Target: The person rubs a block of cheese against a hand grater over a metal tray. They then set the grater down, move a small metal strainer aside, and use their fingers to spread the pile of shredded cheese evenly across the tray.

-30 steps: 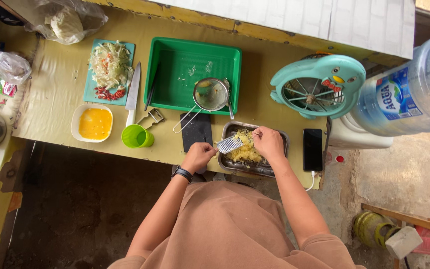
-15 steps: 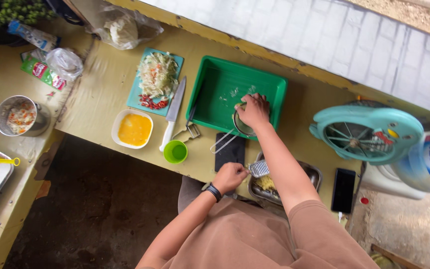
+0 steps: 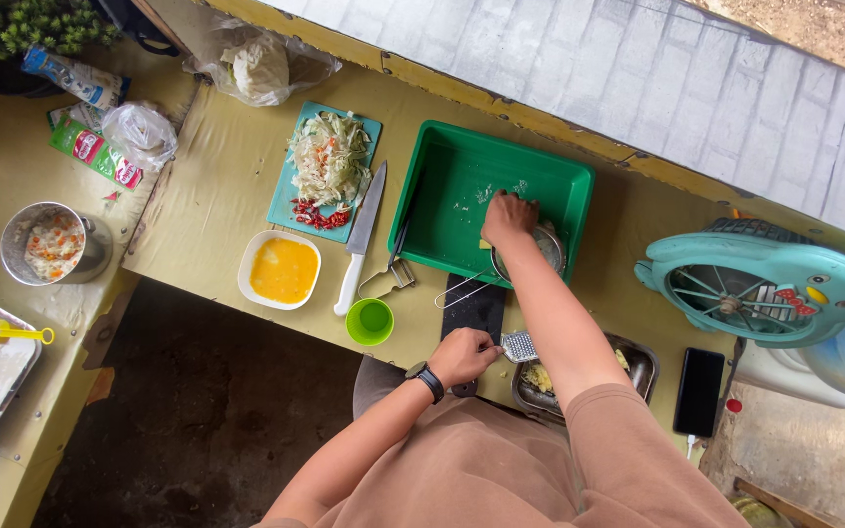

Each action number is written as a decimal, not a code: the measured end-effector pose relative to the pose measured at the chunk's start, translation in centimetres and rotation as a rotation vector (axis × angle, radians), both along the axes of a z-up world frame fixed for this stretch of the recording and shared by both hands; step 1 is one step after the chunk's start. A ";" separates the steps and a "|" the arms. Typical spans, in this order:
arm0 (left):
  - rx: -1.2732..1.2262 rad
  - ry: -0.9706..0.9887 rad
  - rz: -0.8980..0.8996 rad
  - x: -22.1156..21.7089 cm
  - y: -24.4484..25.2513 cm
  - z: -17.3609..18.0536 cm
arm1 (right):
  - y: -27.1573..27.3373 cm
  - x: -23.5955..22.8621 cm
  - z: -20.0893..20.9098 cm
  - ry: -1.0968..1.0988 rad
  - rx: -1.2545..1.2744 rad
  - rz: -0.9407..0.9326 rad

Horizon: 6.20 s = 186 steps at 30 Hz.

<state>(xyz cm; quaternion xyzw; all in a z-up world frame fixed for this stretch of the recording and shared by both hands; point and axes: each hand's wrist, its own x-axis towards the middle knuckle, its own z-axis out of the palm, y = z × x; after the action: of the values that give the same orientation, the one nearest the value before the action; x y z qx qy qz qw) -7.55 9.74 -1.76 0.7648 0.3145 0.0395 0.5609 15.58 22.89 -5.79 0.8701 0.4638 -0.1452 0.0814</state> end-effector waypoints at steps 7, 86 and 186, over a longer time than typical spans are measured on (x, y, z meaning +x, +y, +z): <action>-0.043 0.015 -0.017 0.2 0.3 0.0 | -0.7 0.2 0.6 0.044 0.138 0.013; 0.358 0.241 0.114 7.4 -11.0 2.4 | -33.7 -0.4 3.4 0.460 0.716 -0.158; 0.311 0.181 0.113 6.5 -10.1 1.0 | -33.1 -1.4 0.3 0.434 0.846 -0.035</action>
<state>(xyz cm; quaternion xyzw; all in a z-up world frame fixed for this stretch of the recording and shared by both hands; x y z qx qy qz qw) -1.05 -0.40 -0.76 0.8240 0.3961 0.0501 0.4021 14.18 -10.19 -5.44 0.7843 0.4736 -0.1232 -0.3813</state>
